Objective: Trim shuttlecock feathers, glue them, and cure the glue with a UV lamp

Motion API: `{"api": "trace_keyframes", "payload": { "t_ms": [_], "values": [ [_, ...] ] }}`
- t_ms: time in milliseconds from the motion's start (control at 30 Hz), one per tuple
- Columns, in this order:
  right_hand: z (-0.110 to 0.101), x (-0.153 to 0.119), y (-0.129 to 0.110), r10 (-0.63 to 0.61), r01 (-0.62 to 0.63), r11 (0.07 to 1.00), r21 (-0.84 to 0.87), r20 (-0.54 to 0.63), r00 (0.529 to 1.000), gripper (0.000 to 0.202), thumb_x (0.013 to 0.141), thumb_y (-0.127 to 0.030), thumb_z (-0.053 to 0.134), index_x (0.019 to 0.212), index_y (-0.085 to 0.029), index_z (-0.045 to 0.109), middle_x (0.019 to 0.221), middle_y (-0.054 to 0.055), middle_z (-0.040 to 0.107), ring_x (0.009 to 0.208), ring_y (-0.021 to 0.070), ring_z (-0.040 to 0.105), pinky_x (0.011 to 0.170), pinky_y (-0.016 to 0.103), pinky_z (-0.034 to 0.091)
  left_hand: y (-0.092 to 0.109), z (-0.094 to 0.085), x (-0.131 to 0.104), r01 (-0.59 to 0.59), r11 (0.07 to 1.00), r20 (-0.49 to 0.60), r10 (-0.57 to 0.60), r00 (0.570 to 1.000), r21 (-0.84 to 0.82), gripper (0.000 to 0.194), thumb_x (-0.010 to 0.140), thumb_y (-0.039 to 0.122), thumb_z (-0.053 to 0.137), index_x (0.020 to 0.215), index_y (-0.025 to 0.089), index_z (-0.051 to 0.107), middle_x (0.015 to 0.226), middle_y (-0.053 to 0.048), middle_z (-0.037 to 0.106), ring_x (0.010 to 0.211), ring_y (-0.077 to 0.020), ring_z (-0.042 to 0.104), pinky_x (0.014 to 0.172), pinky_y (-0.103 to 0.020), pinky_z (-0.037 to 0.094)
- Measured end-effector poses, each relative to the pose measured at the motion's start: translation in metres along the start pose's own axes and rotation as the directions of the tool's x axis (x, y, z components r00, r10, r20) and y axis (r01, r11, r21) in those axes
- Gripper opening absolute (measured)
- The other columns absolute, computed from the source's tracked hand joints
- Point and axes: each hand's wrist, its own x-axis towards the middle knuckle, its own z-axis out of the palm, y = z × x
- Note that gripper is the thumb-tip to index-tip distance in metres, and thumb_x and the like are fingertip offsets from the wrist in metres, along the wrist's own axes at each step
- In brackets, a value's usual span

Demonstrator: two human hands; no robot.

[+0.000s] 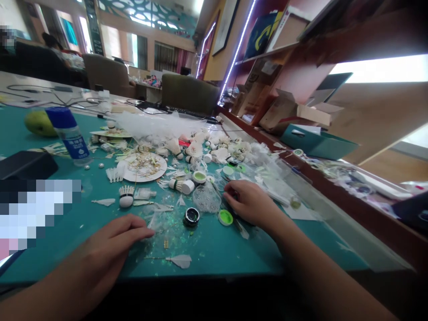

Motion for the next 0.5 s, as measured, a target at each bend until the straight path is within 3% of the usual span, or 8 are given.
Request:
{"api": "trace_keyframes", "payload": {
  "t_ms": [100, 233, 400, 500],
  "values": [
    [-0.002, 0.0, -0.002, -0.002, 0.003, 1.0, -0.022, 0.044, 0.999, 0.023, 0.093, -0.034, 0.053, 0.088, -0.02, 0.071, 0.088, 0.005, 0.069, 0.083, 0.0195, 0.062, 0.07, 0.028, 0.041, 0.0, 0.001, -0.004, 0.035, 0.999, 0.08, -0.033, 0.996, -0.024, 0.049, 0.092, 0.005, 0.043, 0.132, 0.03, 0.056, 0.125, -0.005, 0.059, 0.11, -0.016, 0.063, 0.091, -0.02, 0.052],
    [-0.002, 0.0, -0.001, 0.032, -0.024, 0.996, -0.091, 0.086, 0.996, 0.033, 0.095, -0.039, 0.05, 0.078, -0.02, 0.071, 0.084, 0.006, 0.068, 0.077, 0.0196, 0.061, 0.063, 0.029, 0.038, 0.007, 0.006, -0.006, 0.118, 0.988, 0.028, -0.116, 0.993, -0.101, 0.045, 0.095, 0.007, 0.04, 0.13, 0.03, 0.056, 0.127, -0.005, 0.056, 0.114, -0.0179, 0.059, 0.097, -0.025, 0.048],
    [-0.003, 0.001, 0.003, 0.102, -0.074, 0.976, -0.204, 0.134, 0.986, 0.033, 0.092, -0.033, 0.053, 0.065, -0.018, 0.066, 0.076, 0.008, 0.067, 0.072, 0.0209, 0.06, 0.054, 0.03, 0.032, 0.012, 0.002, -0.001, 0.106, 0.99, 0.018, -0.105, 0.994, -0.096, 0.048, 0.092, 0.002, 0.038, 0.127, 0.029, 0.058, 0.123, -0.005, 0.059, 0.11, -0.0172, 0.062, 0.094, -0.025, 0.051],
    [-0.004, 0.0, 0.005, 0.158, -0.116, 0.959, -0.257, 0.15, 0.976, 0.029, 0.089, -0.032, 0.056, 0.065, -0.018, 0.067, 0.076, 0.01, 0.066, 0.071, 0.0219, 0.061, 0.051, 0.029, 0.031, 0.013, -0.006, 0.004, 0.038, 0.998, 0.052, -0.036, 0.998, -0.051, 0.046, 0.092, 0.003, 0.041, 0.126, 0.028, 0.058, 0.119, -0.006, 0.063, 0.106, -0.0172, 0.066, 0.089, -0.023, 0.054]
  ]
}}
